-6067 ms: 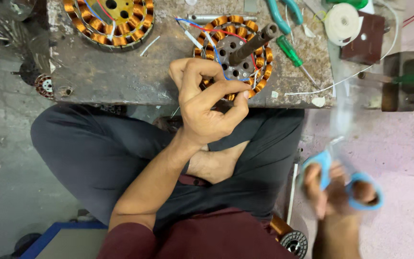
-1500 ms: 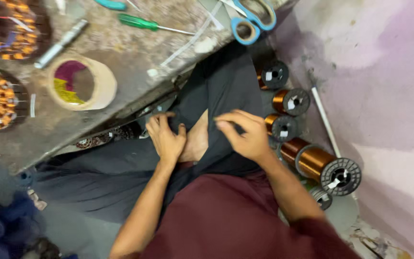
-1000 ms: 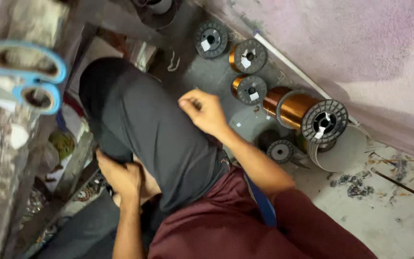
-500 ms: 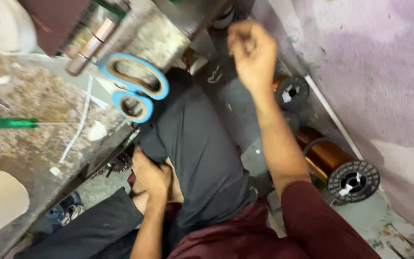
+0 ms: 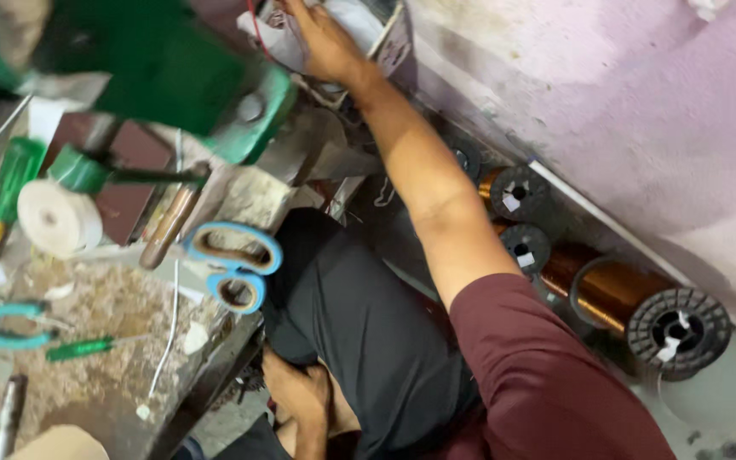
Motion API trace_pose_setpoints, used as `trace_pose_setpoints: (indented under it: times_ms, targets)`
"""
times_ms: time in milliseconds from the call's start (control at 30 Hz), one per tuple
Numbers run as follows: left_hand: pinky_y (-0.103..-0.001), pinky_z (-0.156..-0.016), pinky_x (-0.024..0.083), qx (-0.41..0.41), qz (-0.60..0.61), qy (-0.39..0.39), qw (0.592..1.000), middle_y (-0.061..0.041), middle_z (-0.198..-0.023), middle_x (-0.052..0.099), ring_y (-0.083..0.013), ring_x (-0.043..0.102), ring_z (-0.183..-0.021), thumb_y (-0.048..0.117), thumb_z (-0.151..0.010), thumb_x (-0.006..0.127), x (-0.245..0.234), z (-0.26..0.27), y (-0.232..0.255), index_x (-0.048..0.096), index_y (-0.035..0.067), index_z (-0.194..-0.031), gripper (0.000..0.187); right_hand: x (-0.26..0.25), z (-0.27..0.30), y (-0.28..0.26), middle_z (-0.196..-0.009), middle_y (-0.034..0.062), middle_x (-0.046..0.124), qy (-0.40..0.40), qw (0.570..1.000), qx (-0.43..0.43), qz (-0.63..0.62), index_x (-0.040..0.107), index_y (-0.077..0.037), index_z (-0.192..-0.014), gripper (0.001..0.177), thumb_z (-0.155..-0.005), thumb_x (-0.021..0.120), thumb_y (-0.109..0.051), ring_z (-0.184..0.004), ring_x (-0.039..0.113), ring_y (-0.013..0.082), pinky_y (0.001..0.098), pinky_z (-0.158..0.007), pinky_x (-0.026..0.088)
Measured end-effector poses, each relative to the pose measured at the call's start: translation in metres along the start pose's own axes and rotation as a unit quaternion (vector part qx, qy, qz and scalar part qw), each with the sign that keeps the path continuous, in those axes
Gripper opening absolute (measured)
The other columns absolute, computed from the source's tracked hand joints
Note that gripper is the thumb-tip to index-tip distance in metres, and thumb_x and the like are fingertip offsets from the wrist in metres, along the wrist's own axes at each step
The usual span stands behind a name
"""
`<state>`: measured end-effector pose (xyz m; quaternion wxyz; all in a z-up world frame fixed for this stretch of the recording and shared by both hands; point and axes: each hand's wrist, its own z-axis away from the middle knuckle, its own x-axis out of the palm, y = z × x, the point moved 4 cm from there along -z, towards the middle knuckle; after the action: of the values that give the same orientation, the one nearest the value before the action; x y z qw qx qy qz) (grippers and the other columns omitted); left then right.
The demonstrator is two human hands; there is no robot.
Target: The person is winding and securing copper wire onto motor stators. They use a wooden tool to guide the wire, tie it with white string, and trim the excess with scissors.
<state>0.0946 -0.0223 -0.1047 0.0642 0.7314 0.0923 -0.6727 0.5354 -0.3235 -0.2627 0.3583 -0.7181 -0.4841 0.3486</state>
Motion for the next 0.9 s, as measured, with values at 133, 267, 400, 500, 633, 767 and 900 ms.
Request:
trace_pose_setpoints:
  times_ms: [133, 267, 400, 500, 633, 767, 900]
  targets:
    - [-0.055, -0.103, 0.040, 0.017, 0.001, 0.001, 1.000, -0.036, -0.126, 0.058, -0.0540, 0.053, -0.116, 0.009, -0.061, 0.060, 0.001, -0.005, 0.001, 0.042, -0.011, -0.143, 0.086, 0.006, 0.021, 0.019, -0.135, 0.0185, 0.066, 0.015, 0.998, 0.039, -0.050, 0.030, -0.013, -0.143, 0.083, -0.069, 0.062, 0.006, -0.127, 0.060, 0.0434, 0.0452, -0.102, 0.051]
    - [-0.053, -0.108, 0.041, 0.044, 0.007, 0.012, 0.999, -0.035, -0.133, 0.058, -0.0521, 0.054, -0.122, 0.008, -0.069, 0.056, 0.003, -0.006, 0.001, 0.042, -0.011, -0.147, 0.081, 0.000, 0.025, 0.019, -0.125, 0.0167, 0.067, 0.002, 0.992, 0.122, 0.010, 0.036, -0.016, -0.157, 0.072, -0.096, 0.073, -0.002, -0.119, 0.062, 0.0430, 0.0490, -0.100, 0.050]
    - [-0.051, -0.105, 0.043, 0.031, 0.050, 0.001, 0.998, -0.035, -0.129, 0.059, -0.0517, 0.056, -0.120, 0.012, -0.069, 0.062, -0.002, -0.008, 0.005, 0.045, -0.010, -0.143, 0.079, -0.019, 0.019, -0.006, -0.116, 0.0170, 0.063, 0.038, 0.998, 0.040, -0.017, 0.057, -0.014, -0.136, 0.060, -0.081, 0.069, 0.006, -0.108, 0.064, 0.0402, 0.0463, -0.091, 0.054]
    - [-0.050, -0.104, 0.044, 0.014, 0.052, -0.003, 0.999, -0.033, -0.127, 0.061, -0.0502, 0.058, -0.119, 0.013, -0.069, 0.064, -0.003, -0.010, 0.008, 0.049, -0.008, -0.139, 0.074, -0.027, 0.022, -0.010, -0.104, 0.0198, 0.060, 0.043, 0.994, 0.096, -0.031, 0.069, -0.012, -0.118, 0.040, -0.079, 0.074, -0.004, -0.095, 0.066, 0.0365, 0.0449, -0.080, 0.054]
    - [-0.049, -0.104, 0.044, 0.004, 0.054, -0.002, 0.999, -0.033, -0.128, 0.061, -0.0496, 0.058, -0.119, 0.012, -0.068, 0.062, -0.004, -0.006, 0.006, 0.049, -0.008, -0.139, 0.076, -0.026, 0.027, -0.011, -0.097, 0.0140, 0.066, 0.083, 0.993, 0.085, -0.012, 0.070, -0.010, -0.102, 0.012, -0.092, 0.076, -0.013, -0.090, 0.067, 0.0336, 0.0431, -0.077, 0.055]
    - [-0.049, -0.105, 0.044, 0.007, 0.046, 0.001, 0.999, -0.033, -0.129, 0.061, -0.0496, 0.058, -0.119, 0.011, -0.068, 0.062, -0.003, -0.004, 0.005, 0.048, -0.009, -0.140, 0.076, -0.028, 0.027, -0.005, -0.091, 0.0068, 0.072, 0.110, 0.990, 0.093, -0.004, 0.070, -0.011, -0.099, 0.009, -0.090, 0.072, -0.012, -0.085, 0.069, 0.0310, 0.0424, -0.073, 0.054]
    - [-0.049, -0.105, 0.044, 0.014, 0.044, 0.001, 0.999, -0.033, -0.129, 0.060, -0.0496, 0.059, -0.120, 0.010, -0.068, 0.061, -0.002, -0.006, 0.003, 0.047, -0.010, -0.140, 0.076, -0.025, 0.026, -0.002, -0.084, 0.0084, 0.071, 0.064, 0.987, 0.145, 0.019, 0.071, -0.014, -0.095, 0.016, -0.080, 0.076, -0.011, -0.083, 0.070, 0.0316, 0.0440, -0.071, 0.053]
